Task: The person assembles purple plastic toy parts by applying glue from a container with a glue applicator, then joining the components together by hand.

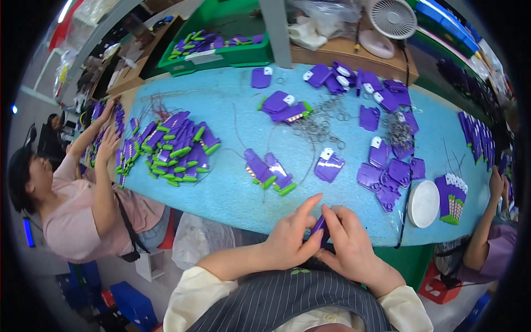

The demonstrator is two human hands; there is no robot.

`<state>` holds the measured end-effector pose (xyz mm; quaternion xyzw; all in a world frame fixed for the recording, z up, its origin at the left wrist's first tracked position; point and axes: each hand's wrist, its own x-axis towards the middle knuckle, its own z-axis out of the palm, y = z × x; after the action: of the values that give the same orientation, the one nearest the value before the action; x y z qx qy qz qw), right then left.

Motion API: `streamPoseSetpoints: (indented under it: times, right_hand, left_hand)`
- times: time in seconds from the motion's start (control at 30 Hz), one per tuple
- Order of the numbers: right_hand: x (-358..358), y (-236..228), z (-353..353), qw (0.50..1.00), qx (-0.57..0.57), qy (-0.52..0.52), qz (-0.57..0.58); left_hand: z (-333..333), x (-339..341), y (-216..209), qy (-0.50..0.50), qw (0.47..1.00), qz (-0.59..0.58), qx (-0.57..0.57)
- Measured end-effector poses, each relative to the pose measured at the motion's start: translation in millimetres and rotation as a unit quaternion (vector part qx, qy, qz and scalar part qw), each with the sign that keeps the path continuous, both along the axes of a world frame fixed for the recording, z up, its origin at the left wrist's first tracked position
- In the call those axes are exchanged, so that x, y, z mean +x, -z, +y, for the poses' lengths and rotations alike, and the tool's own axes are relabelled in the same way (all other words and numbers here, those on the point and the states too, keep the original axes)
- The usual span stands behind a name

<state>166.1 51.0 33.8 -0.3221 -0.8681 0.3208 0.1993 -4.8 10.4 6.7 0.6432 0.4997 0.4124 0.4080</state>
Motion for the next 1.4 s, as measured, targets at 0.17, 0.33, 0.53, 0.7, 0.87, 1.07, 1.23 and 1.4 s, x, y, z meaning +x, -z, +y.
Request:
streamPoseSetpoints:
  times: [0.17, 0.33, 0.53, 0.7, 0.87, 1.07, 1.23, 1.4]
  right_hand:
    - [-16, 18, -1, 0.996, -0.047, 0.015, 0.068]
    - [-27, 28, -10, 0.992, -0.049, 0.077, 0.088]
    - [-36, 28, -16, 0.994, 0.034, 0.08, 0.062]
    - [-29, 14, 18, 0.984, 0.062, 0.155, -0.053]
    - [-79, 7, 36, 0.981, 0.168, 0.007, -0.099]
    - [-72, 34, 23, 0.947, 0.21, -0.086, -0.228]
    - [-4, 12, 23, 0.993, -0.091, 0.013, 0.077]
    - [53, -3, 6, 0.818, -0.326, 0.097, 0.464]
  left_hand:
    - [-13, -31, 14, 0.103, 0.988, -0.106, -0.036]
    - [-8, -50, 8, 0.176, 0.976, -0.019, -0.125]
    - [-9, -53, 14, 0.098, 0.993, -0.006, -0.072]
    - [15, -114, -2, -0.15, 0.986, 0.076, -0.019]
    - [71, -187, 35, -0.217, 0.938, 0.214, 0.164]
    - [32, -137, 37, -0.202, 0.975, -0.061, -0.075]
    - [13, -92, 30, -0.301, 0.939, -0.154, 0.071]
    - [-12, -61, 1, -0.149, 0.914, -0.362, -0.102]
